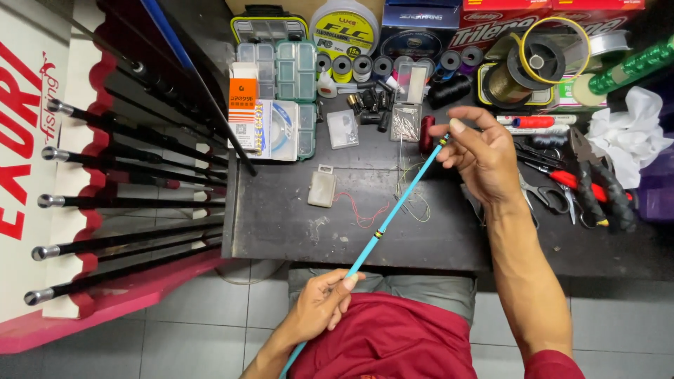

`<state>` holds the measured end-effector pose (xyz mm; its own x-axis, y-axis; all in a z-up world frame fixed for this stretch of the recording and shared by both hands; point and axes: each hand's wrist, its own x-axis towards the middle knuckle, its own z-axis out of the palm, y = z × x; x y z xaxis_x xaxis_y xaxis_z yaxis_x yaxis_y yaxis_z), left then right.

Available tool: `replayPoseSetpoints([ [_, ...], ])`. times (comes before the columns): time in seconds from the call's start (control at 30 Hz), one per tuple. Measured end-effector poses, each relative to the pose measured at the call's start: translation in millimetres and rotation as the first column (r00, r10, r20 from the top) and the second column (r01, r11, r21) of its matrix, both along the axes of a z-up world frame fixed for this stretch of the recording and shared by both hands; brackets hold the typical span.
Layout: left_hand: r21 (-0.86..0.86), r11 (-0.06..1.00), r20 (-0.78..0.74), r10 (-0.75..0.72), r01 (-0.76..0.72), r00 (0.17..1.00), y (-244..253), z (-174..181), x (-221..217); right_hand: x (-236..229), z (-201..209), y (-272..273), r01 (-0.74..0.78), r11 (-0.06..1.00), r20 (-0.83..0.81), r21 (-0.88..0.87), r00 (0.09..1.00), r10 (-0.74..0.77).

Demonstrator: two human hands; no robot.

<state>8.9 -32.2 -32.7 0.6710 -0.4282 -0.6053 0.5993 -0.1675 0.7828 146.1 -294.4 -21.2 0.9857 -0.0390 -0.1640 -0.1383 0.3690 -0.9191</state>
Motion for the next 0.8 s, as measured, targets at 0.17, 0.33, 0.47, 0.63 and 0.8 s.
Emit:
replayPoseSetpoints([
  [0.17,-0.038,0.999,0.058,-0.006,0.008,0.998,-4,2,9,0,4,2,0.007,0.996,-0.03,-0.093,0.999,-0.01],
  [0.33,-0.058,0.998,0.075,-0.009,0.013,0.997,-14,10,21,-9,12,5,-0.055,0.985,-0.039,-0.163,0.998,0.049],
  [0.47,-0.066,0.998,0.111,-0.009,0.016,0.994,-24,7,29,-15,7,6,-0.03,0.982,0.011,-0.188,0.999,0.033],
  [0.63,-0.044,0.999,0.081,-0.013,0.016,0.997,-33,4,36,-27,-6,15,-0.056,0.987,0.003,-0.153,0.998,0.057],
  [0.8,-0.161,0.985,0.188,0.096,-0.066,0.977,-38,-16,39,-39,-15,30,-0.026,0.983,0.015,-0.182,0.999,0.03],
])
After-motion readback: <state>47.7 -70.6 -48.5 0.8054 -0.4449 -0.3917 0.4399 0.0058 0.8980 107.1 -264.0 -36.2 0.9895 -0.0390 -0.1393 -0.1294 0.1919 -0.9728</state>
